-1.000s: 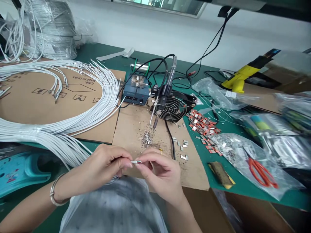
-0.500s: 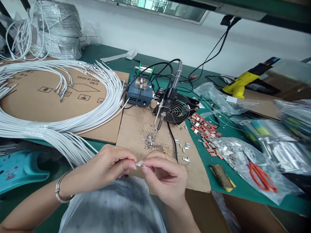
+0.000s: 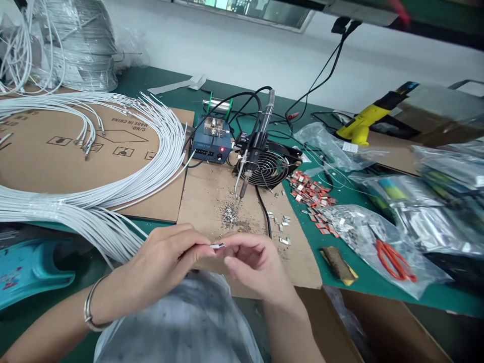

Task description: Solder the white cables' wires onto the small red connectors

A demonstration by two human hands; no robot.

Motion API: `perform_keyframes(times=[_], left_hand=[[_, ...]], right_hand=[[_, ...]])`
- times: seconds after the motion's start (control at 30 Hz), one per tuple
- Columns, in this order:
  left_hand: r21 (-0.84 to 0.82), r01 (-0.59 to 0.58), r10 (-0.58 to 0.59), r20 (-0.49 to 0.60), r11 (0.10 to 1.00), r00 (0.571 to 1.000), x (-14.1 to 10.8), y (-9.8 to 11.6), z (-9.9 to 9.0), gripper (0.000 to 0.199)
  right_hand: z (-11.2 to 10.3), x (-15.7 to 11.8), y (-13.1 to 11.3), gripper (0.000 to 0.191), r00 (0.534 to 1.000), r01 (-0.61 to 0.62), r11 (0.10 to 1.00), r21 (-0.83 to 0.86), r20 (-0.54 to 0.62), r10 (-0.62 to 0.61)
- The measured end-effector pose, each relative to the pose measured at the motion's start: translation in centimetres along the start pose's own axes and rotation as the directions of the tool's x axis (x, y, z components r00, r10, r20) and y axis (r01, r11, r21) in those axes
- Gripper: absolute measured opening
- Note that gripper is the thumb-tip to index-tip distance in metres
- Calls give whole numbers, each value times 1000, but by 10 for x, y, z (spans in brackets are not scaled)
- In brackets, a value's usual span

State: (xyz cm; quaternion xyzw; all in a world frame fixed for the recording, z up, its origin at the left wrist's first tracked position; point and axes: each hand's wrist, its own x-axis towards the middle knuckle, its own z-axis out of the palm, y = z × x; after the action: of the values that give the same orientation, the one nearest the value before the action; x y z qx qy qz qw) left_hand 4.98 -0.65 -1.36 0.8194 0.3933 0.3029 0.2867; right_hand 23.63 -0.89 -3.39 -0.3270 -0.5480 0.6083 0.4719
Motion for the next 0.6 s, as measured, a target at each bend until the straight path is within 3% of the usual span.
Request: perform_keyframes(times=[0.17, 0.27, 0.37, 0.5, 0.53, 0.6], left_hand=[[15, -40, 40, 10, 999, 999, -1, -4, 0, 18], [-19, -35, 36, 10, 999, 999, -1, -4, 0, 15], [-50, -9, 6, -52, 999, 999, 0, -3, 6, 11], [-88, 31, -49, -202, 996, 978, 0, -5, 18, 9], [-94, 26, -47, -223, 995, 974, -1, -6, 19, 8], [-103, 3, -27, -233, 995, 972, -2, -7, 20, 9]], right_hand=[[2, -1, -9, 3, 992, 16, 948, -318, -110, -54], [2, 0, -8, 7, 993, 47, 935, -351, -84, -82], [11, 2, 1, 7, 958, 154, 917, -369, -170, -230], [39, 8, 22, 15, 814, 288, 915, -281, -432, -389], [45, 10, 26, 16, 794, 304, 927, -218, -479, -373], [51, 13, 30, 18, 801, 303, 950, -75, -521, -297]])
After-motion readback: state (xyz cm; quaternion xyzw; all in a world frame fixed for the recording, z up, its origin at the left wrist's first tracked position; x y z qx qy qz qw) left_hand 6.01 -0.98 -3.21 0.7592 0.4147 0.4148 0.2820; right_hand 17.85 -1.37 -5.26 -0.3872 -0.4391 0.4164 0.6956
